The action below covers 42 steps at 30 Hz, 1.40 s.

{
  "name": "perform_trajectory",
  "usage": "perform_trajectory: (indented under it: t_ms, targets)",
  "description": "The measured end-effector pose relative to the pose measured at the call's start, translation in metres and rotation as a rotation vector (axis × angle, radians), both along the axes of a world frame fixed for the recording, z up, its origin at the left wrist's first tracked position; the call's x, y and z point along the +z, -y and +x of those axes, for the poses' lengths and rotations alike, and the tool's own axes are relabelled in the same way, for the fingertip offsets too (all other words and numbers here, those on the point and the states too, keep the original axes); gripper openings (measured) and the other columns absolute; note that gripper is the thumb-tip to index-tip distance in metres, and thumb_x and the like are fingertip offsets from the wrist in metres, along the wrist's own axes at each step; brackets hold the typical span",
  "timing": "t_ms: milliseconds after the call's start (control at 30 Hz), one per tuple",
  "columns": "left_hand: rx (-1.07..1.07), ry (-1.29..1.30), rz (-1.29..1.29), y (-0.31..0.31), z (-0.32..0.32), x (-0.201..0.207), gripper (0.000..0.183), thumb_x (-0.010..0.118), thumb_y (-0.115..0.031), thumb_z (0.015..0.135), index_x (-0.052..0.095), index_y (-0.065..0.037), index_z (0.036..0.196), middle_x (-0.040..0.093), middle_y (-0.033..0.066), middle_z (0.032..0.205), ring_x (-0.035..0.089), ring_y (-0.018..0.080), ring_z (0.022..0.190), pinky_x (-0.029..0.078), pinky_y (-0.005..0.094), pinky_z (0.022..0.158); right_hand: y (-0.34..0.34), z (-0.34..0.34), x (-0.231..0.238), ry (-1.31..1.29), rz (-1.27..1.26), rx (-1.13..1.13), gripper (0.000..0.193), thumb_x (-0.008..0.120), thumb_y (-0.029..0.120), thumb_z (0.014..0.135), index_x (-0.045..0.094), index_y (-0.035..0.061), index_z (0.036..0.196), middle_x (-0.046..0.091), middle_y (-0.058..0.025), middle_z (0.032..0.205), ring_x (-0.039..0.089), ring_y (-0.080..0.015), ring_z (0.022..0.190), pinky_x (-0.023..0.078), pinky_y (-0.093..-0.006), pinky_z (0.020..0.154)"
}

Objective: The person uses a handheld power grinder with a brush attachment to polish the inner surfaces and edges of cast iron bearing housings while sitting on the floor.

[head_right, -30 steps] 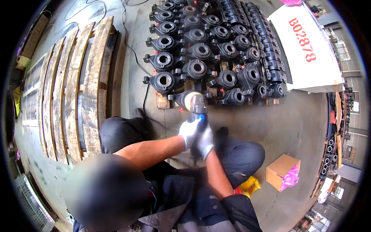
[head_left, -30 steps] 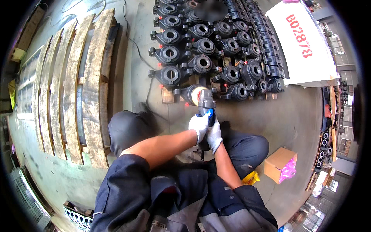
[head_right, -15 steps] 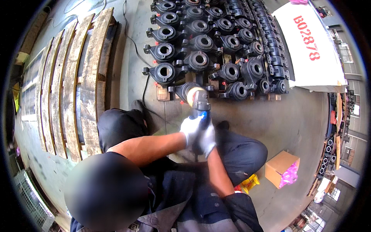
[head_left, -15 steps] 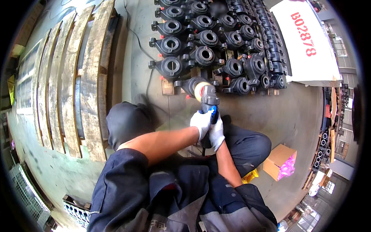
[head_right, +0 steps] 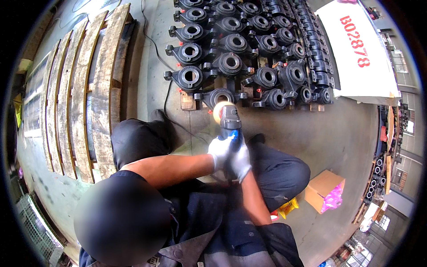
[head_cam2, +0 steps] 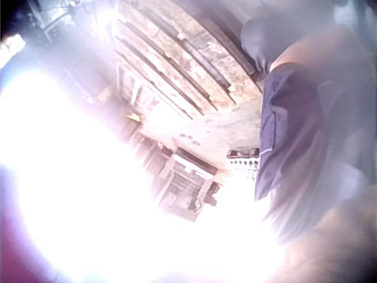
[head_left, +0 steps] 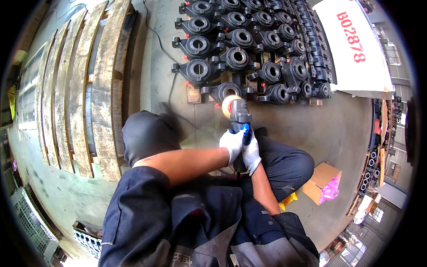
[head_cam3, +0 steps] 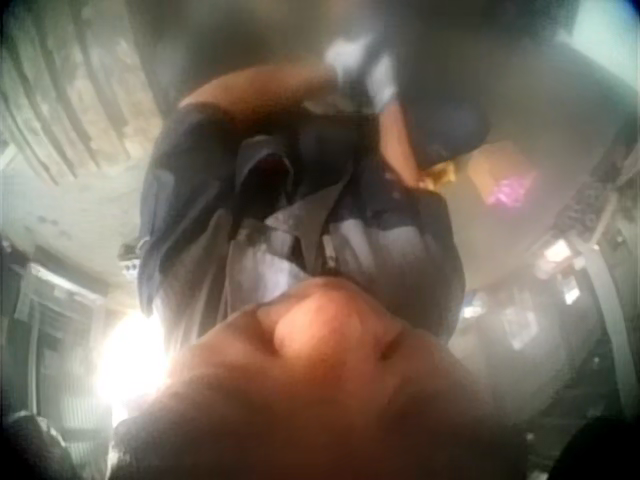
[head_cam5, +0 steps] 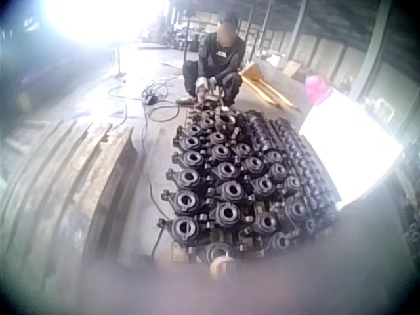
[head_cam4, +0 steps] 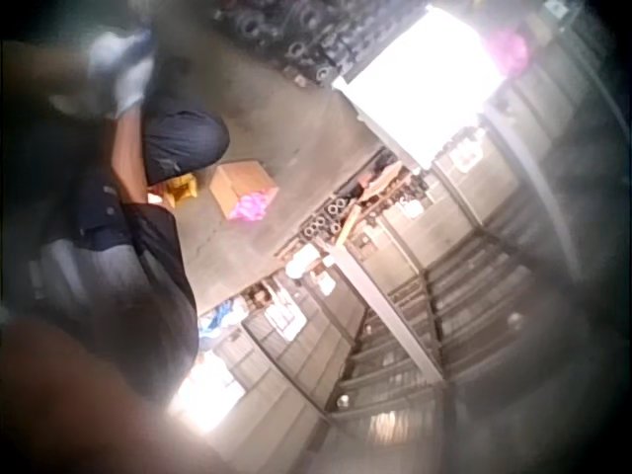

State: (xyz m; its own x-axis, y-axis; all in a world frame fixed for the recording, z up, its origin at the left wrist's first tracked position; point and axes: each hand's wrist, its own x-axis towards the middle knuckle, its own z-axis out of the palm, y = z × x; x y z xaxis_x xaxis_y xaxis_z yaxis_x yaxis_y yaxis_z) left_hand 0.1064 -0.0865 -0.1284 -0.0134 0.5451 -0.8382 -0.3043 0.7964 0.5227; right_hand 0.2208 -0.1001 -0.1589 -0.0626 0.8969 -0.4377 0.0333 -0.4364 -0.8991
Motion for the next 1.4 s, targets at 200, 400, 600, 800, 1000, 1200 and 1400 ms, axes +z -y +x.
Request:
perform_trajectory:
  t_ms: [200, 400, 600, 800, 1000, 1200, 1400]
  targets:
    - [-0.251, -0.012, 0.156, -0.010, 0.004, 0.017, 0.066, 0.063, -0.061, 0.090, 0.072, 0.000, 0.114, 0.074, 0.0230, 0.105, 0.072, 0.0348, 0.103, 0.053, 0.0414, 0.086, 0.007, 0.013, 0.009, -0.518, -0.100, -0.253, 0.041, 0.044, 0.024, 0.112, 0.046, 0.0075, 0.149, 0.059, -0.0107, 0.133, 0.059, -0.0226, 0.120, 0.047, -0.0387, 0.107]
    - [-0.171, 0.022, 0.026, -0.011, 0.003, 0.014, 0.067, 0.065, -0.061, 0.089, 0.071, 0.001, 0.115, 0.074, 0.0219, 0.105, 0.072, 0.0317, 0.100, 0.053, 0.0410, 0.085, 0.008, 0.027, -0.031, -0.120, -0.023, -0.117, 0.045, 0.042, 0.037, 0.111, 0.049, 0.0068, 0.144, 0.061, -0.0121, 0.130, 0.061, -0.0246, 0.117, 0.048, -0.0392, 0.106]
    - [-0.072, -0.057, 0.016, -0.002, -0.012, 0.009, 0.064, 0.072, -0.058, 0.087, 0.070, -0.002, 0.118, 0.075, 0.0164, 0.108, 0.071, 0.0252, 0.097, 0.054, 0.0377, 0.088, 0.005, 0.013, -0.038, -0.357, -0.185, -0.145, 0.045, 0.041, 0.038, 0.111, 0.050, 0.0111, 0.145, 0.062, -0.0107, 0.127, 0.061, -0.0255, 0.117, 0.048, -0.0408, 0.106]
    - [-0.130, -0.018, 0.036, -0.004, -0.016, 0.025, 0.057, 0.071, -0.053, 0.088, 0.074, -0.003, 0.114, 0.076, 0.0154, 0.102, 0.072, 0.0236, 0.093, 0.054, 0.0367, 0.085, 0.016, 0.008, -0.017, -0.311, -0.165, -0.217, 0.042, 0.043, 0.036, 0.111, 0.052, 0.0115, 0.144, 0.063, -0.0077, 0.125, 0.061, -0.0228, 0.114, 0.048, -0.0391, 0.104]
    - [-0.016, 0.002, -0.005, -0.012, -0.014, 0.015, 0.060, 0.071, -0.056, 0.087, 0.072, -0.002, 0.115, 0.075, 0.0174, 0.105, 0.072, 0.0273, 0.095, 0.054, 0.0389, 0.086, -0.013, -0.023, 0.029, -0.536, -0.309, -0.213, 0.045, 0.044, 0.043, 0.109, 0.057, 0.0117, 0.138, 0.066, -0.0046, 0.121, 0.063, -0.0185, 0.108, 0.051, -0.0356, 0.098]
    - [0.351, 0.078, 0.051, -0.048, -0.037, 0.011, 0.054, 0.074, -0.049, 0.091, 0.069, -0.001, 0.116, 0.073, 0.0140, 0.103, 0.068, 0.0212, 0.088, 0.054, 0.0378, 0.080, -0.071, -0.064, 0.032, -0.426, -0.383, -0.065, 0.057, 0.048, 0.052, 0.106, 0.054, 0.0061, 0.139, 0.066, -0.0105, 0.118, 0.063, -0.0208, 0.105, 0.051, -0.0355, 0.093]
    - [0.559, 0.021, 0.053, -0.077, -0.059, -0.004, 0.052, 0.074, -0.048, 0.090, 0.072, 0.000, 0.111, 0.074, 0.0145, 0.101, 0.068, 0.0227, 0.089, 0.053, 0.0384, 0.081, -0.111, -0.099, 0.021, -0.287, -0.346, 0.051, 0.050, 0.054, 0.053, 0.103, 0.063, 0.0099, 0.126, 0.066, -0.0067, 0.106, 0.062, -0.0184, 0.093, 0.052, -0.0358, 0.084]
